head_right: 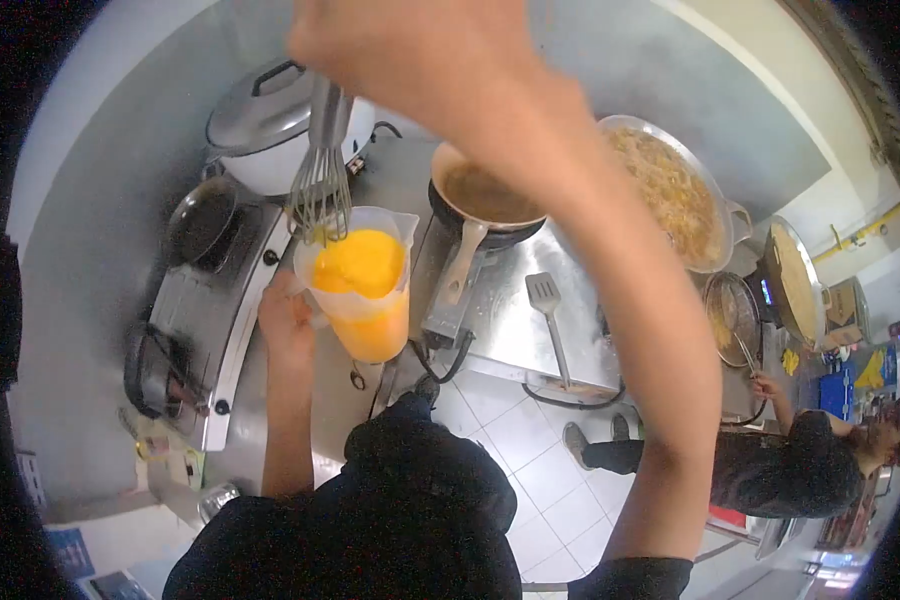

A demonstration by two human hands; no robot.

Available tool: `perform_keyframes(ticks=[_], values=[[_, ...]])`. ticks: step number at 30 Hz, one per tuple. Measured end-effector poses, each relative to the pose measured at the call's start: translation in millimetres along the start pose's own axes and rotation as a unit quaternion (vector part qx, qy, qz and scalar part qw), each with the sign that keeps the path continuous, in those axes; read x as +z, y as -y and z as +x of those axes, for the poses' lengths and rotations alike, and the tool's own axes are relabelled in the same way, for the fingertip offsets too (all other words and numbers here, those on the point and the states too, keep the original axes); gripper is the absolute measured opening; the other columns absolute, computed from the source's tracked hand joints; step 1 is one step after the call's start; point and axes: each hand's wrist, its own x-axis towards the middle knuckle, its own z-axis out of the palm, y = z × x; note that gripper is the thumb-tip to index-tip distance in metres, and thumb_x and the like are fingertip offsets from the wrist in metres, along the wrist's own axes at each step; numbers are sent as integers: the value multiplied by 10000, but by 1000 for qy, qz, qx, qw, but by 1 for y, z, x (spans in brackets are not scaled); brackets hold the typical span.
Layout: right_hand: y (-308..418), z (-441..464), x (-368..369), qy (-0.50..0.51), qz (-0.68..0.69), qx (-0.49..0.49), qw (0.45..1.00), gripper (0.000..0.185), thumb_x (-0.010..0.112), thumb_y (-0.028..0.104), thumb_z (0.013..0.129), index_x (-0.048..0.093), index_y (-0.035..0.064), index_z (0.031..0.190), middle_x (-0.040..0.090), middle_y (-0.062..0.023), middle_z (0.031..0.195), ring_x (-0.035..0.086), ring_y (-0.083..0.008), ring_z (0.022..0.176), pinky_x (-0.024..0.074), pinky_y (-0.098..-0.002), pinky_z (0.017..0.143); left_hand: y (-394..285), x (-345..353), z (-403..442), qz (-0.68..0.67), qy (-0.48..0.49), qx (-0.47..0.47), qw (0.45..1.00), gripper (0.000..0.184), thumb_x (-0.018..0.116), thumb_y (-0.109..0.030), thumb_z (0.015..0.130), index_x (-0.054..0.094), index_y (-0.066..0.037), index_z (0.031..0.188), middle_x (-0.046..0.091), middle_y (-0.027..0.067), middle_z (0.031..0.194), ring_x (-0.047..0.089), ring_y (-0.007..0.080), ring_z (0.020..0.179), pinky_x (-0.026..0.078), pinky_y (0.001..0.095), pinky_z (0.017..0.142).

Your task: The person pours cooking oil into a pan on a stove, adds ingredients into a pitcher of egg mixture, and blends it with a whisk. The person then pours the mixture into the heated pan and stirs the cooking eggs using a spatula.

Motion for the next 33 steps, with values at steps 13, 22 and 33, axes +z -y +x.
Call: perform_keyframes(ticks=[13,22,33], values=[[-140,-11,100,38,-124,30,991,296,682,269,757,674,-2,638,592,-222,557,624,-393,543,525,-435,531,18,135,112,59,73,-49,994,157,716,-152,763,619,-40,712,462,-42,626,396,86,482,283,267,423],[-197,-16,117,39,-139,82,986,309,720,309,733,678,7,678,633,-214,652,659,-360,615,532,-416,547,26,208,117,202,209,-69,954,274,748,-197,795,603,24,723,582,99,759,530,147,571,473,332,514],[-246,-28,106,-24,-115,109,987,346,733,324,737,656,-2,654,610,-200,604,638,-350,571,517,-415,524,49,269,172,557,233,175,778,422,635,-355,807,652,59,729,644,177,694,603,260,618,465,402,629]])
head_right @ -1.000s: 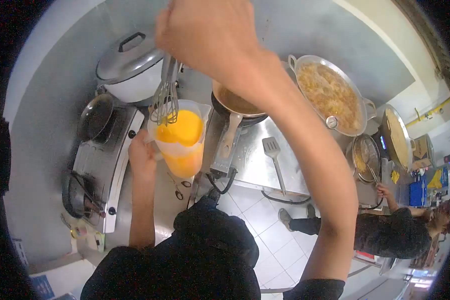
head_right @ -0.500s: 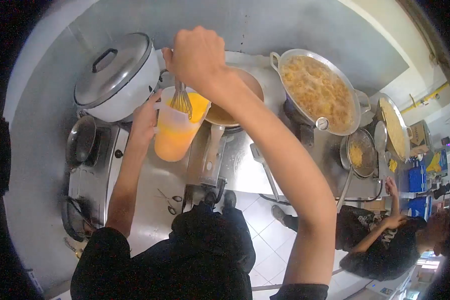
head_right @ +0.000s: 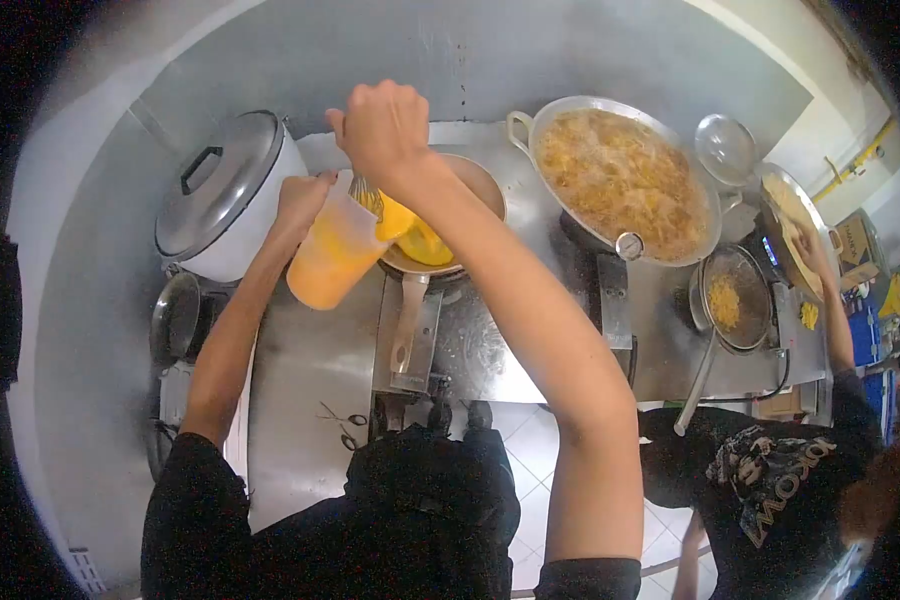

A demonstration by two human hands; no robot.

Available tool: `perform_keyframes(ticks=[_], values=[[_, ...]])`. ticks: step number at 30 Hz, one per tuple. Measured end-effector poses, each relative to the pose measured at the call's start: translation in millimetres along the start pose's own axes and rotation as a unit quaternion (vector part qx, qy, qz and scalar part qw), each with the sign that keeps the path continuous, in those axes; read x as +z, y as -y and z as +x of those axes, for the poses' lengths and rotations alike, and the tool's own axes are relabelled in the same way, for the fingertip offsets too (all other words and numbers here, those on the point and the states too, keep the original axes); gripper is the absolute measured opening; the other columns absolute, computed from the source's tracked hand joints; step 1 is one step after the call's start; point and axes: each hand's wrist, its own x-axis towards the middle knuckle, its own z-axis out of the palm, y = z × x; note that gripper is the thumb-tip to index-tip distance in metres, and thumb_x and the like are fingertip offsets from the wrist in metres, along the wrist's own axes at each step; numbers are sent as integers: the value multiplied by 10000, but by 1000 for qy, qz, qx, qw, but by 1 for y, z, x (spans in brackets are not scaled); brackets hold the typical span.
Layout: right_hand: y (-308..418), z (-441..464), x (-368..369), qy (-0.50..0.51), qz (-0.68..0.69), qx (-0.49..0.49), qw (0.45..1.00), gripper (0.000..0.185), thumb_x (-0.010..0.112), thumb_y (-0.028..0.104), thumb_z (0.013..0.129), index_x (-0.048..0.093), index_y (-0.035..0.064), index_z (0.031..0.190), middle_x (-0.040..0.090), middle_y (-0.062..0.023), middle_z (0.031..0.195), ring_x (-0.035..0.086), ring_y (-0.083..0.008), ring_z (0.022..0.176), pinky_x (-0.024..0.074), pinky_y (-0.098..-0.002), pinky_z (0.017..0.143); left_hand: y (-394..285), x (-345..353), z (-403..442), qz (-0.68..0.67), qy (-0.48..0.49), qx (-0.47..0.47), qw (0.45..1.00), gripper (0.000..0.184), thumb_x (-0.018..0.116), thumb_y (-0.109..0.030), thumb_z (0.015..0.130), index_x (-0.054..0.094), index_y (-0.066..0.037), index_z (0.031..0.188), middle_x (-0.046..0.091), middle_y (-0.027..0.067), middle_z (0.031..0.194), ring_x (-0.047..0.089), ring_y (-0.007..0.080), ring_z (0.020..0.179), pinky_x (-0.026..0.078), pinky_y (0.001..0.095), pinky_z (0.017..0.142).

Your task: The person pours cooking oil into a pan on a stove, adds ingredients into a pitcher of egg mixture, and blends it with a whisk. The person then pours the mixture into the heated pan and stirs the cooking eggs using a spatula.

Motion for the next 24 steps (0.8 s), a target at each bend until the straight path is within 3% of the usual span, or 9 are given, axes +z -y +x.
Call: perform_keyframes(ticks=[1,3,6,10,12,15,18,20,24], values=[[-4,-2,0,-13,3,4,1000,348,730,323,744,652,-3,648,609,-202,603,638,-351,570,516,-411,521,-5,0,1,4,1,2,1000,422,635,-355,807,652,59,729,644,177,694,603,260,618,465,402,629],[-12,-4,0,-30,3,11,999,351,727,322,750,647,-3,643,609,-203,602,638,-351,569,515,-408,519,-16,0,7,129,-36,28,991,430,581,-347,793,662,75,811,656,261,819,656,387,793,491,449,753],[-21,-10,0,-88,3,33,996,412,705,360,782,639,10,575,572,-199,510,599,-376,490,488,-427,467,-24,4,20,199,-41,70,977,410,542,-311,780,667,74,844,652,275,905,632,419,921,486,467,842],[-33,-24,-3,-58,14,106,993,410,692,367,798,655,-16,655,610,-221,594,625,-395,565,500,-451,509,-29,11,37,236,-38,66,969,402,535,-295,780,663,76,870,650,275,934,632,421,922,485,477,852],[-43,-31,-1,-38,31,144,988,410,689,368,801,659,-22,679,621,-231,625,632,-400,587,507,-451,530,-36,14,40,287,-73,127,947,404,537,-295,776,660,75,884,647,278,949,627,430,929,482,485,856],[-58,-43,7,-35,77,223,971,426,698,373,788,649,-36,678,624,-256,657,633,-408,597,518,-436,568,-52,15,31,269,-63,118,954,389,534,-283,779,663,69,879,649,273,953,625,431,934,488,479,853],[-72,-57,13,-24,113,268,956,401,683,345,783,644,-39,672,643,-235,661,649,-350,563,530,-399,590,-66,18,29,303,-23,134,943,370,528,-267,783,669,56,895,645,273,976,626,424,944,492,472,852],[-73,-65,15,45,204,373,904,329,652,275,785,630,-49,729,658,-185,656,654,-262,533,534,-359,531,-73,21,28,316,-17,155,936,361,526,-260,786,671,50,902,643,277,978,625,425,946,494,471,851],[-62,-92,14,-32,304,424,852,298,638,208,767,596,-85,798,634,-268,684,668,-366,664,530,-429,673,-71,34,38,329,-44,161,929,347,518,-246,795,673,42,911,640,286,973,621,439,944,495,483,853]])
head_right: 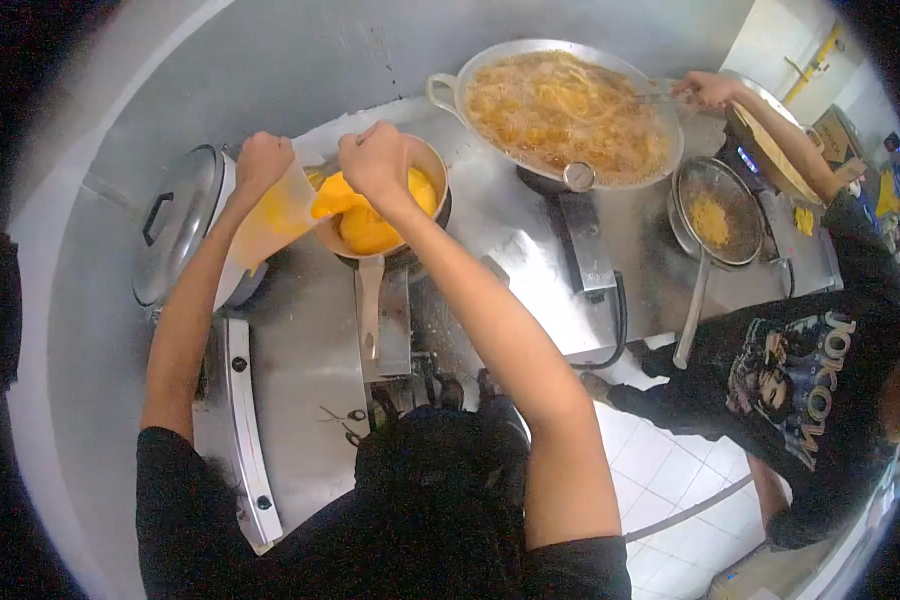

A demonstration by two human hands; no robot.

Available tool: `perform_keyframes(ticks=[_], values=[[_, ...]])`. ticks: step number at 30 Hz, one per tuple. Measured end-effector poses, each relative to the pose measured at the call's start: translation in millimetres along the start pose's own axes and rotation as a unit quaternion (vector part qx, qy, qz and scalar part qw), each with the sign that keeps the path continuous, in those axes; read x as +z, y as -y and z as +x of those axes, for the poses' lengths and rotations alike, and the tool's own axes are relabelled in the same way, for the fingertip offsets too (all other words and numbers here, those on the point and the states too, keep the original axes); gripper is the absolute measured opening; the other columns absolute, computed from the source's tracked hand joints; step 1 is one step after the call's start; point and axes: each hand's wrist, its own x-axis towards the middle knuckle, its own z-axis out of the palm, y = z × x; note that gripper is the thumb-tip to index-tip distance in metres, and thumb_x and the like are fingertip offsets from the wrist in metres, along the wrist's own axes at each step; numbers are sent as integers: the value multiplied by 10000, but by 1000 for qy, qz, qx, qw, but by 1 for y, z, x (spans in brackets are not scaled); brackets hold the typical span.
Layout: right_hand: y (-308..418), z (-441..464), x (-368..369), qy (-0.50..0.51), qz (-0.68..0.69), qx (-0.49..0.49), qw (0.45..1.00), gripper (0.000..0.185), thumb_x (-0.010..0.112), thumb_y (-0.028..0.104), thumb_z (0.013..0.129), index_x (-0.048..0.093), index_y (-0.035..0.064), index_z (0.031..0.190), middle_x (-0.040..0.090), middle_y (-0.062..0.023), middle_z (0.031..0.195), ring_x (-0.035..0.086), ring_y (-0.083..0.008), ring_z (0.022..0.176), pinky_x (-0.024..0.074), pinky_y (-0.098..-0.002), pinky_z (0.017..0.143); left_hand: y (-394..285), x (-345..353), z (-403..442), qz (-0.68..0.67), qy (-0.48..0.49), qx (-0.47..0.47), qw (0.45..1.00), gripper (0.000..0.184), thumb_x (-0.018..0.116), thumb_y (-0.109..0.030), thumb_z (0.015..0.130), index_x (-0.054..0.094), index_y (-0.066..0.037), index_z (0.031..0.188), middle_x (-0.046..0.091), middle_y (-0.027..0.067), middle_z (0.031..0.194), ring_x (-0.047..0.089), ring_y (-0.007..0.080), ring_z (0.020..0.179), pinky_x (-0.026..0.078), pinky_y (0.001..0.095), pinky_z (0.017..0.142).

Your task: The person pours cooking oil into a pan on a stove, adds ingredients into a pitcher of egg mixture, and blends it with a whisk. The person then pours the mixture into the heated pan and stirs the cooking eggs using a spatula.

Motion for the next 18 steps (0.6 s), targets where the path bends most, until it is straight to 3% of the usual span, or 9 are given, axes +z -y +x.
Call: perform_keyframes(ticks=[2,5,6,8,13,18], values=[[-1,-15,-6,-18,67,26,997,225,620,168,772,543,-44,768,624,-213,637,638,-300,527,526,-408,587,-3,1,-2,0,4,9,1000,343,513,-242,798,674,41,908,641,286,971,621,442,941,496,487,850],[-11,-32,-11,-61,101,54,992,228,626,167,800,510,-28,778,612,-173,603,600,-245,444,507,-373,498,-9,6,-4,1,-23,40,999,337,512,-254,811,679,33,862,647,275,918,629,439,904,501,485,833],[-10,-39,-15,-62,101,54,991,228,626,167,800,510,-28,778,612,-173,603,600,-245,444,507,-373,498,-9,8,-4,3,-51,59,997,342,515,-271,820,684,26,820,654,264,867,636,432,870,505,480,819],[-9,-56,-24,-52,140,99,984,248,621,183,841,484,-23,862,611,-122,625,601,-159,481,458,-281,377,-19,2,-8,15,-32,60,998,337,513,-260,813,681,29,851,652,270,899,637,429,887,508,481,816],[-27,-87,-27,-91,196,123,969,249,619,189,878,457,0,875,587,-114,605,561,-138,461,434,-269,372,-33,2,-18,44,-34,103,993,332,514,-257,814,681,26,854,653,266,874,646,419,856,519,481,782],[-29,-116,-32,-140,224,130,956,259,615,211,885,447,17,845,598,-121,587,580,-171,443,443,-299,382,-37,10,-20,62,-97,232,966,318,518,-241,820,684,10,720,646,254,764,644,424,706,532,484,684]])
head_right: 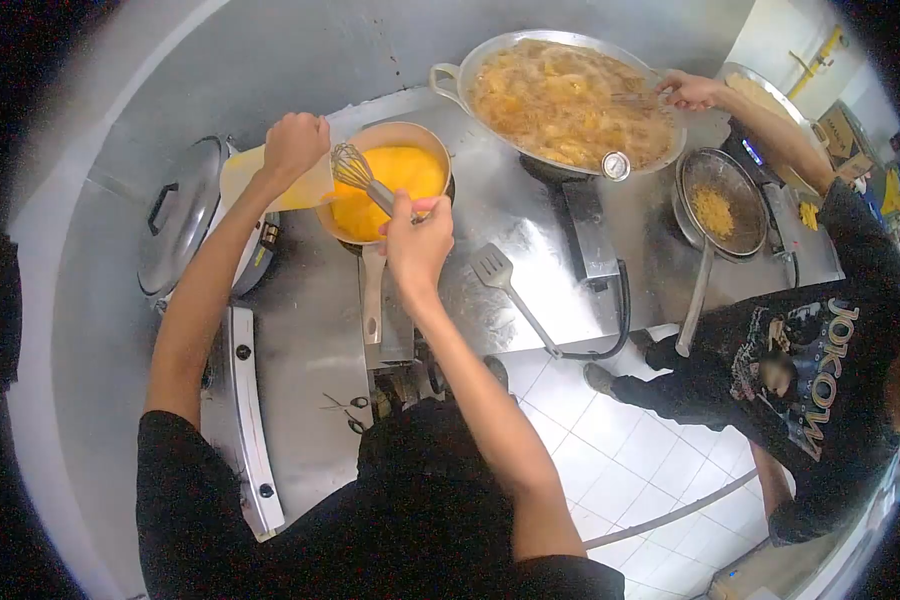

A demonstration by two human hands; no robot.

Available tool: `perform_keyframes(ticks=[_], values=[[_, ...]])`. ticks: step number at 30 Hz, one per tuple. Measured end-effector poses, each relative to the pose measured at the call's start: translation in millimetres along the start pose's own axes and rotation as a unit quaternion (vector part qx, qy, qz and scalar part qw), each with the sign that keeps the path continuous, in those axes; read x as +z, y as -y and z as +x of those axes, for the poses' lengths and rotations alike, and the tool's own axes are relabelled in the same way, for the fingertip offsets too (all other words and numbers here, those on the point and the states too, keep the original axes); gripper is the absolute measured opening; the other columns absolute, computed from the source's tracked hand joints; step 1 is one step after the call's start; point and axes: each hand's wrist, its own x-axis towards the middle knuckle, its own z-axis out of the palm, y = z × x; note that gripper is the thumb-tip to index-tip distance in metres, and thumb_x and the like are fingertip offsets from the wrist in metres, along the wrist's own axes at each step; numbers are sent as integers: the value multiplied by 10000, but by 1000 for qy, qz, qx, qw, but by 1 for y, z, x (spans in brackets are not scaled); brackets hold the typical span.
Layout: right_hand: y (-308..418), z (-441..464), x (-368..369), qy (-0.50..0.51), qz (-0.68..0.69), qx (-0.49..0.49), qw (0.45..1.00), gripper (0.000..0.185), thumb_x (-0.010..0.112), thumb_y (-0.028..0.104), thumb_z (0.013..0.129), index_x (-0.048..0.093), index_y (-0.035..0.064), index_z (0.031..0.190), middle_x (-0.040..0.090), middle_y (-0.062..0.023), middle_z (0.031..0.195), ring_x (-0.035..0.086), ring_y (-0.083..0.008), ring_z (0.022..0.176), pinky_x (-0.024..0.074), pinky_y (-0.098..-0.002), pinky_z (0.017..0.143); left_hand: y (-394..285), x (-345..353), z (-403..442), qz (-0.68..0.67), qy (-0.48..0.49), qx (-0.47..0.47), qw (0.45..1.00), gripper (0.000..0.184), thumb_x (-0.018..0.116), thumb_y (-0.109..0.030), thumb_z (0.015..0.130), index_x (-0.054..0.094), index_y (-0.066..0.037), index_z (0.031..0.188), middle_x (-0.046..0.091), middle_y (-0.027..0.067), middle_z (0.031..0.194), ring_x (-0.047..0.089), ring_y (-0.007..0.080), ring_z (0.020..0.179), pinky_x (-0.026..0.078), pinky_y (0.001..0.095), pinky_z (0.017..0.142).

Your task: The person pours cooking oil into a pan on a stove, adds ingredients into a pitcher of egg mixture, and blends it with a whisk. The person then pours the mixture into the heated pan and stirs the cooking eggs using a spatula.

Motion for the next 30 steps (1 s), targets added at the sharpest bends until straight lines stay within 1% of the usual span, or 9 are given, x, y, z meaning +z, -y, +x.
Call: perform_keyframes(ticks=[5,6,13,18,22,25,27,28,30], values=[[-17,-8,-11,19,37,18,999,262,606,226,915,426,38,886,567,-89,605,504,-116,451,434,-261,401,-8,1,-4,2,-33,92,995,334,519,-238,836,667,-9,644,615,232,638,622,403,579,519,471,573],[-23,-9,-10,11,52,6,999,255,611,213,904,433,38,856,593,-100,629,584,-145,496,468,-284,407,-9,1,-4,4,-39,121,992,351,519,-248,849,661,-20,624,599,221,589,613,389,538,510,466,538],[-41,-20,1,38,83,51,995,255,597,231,928,414,57,893,576,-65,656,539,-108,530,452,-251,469,-14,-4,-21,-12,-71,251,965,391,551,-234,883,607,-56,539,544,137,469,565,325,432,467,446,459],[-57,-31,7,113,69,66,989,310,565,198,948,556,13,1196,570,-7,696,518,-54,602,441,-216,533,-12,-15,-28,26,-83,367,926,348,576,-190,871,564,-97,536,552,96,476,552,272,414,430,396,462],[-71,-32,13,162,64,74,982,302,539,199,961,564,0,1187,574,-3,723,513,-54,619,436,-214,542,-11,-25,-32,73,-112,404,905,283,593,-175,858,568,-99,586,548,67,493,551,236,439,415,371,481],[-85,-14,29,177,35,10,984,303,527,184,962,551,-9,1194,573,-10,752,503,-45,649,432,-218,556,-11,-35,-33,51,-138,434,889,240,613,-168,841,563,-91,619,518,41,495,518,208,446,392,352,486],[-90,10,46,200,-75,-177,961,299,526,143,944,534,-29,1189,603,-95,778,577,-146,675,458,-282,595,-10,-41,-35,70,-157,464,869,220,627,-164,827,573,-82,631,501,37,500,505,201,473,385,338,507],[-85,21,56,197,-73,-176,962,299,526,143,944,534,-29,1189,603,-95,778,577,-146,675,458,-282,595,-7,-42,-35,70,-156,467,867,220,627,-164,827,573,-82,631,501,37,500,505,201,473,385,338,507],[-71,38,73,166,-56,-335,926,270,524,113,922,526,-46,1141,610,-224,812,626,-342,734,477,-382,647,-4,-46,-35,97,-134,511,843,147,619,-168,822,621,-66,716,504,35,519,514,197,503,391,339,522]])
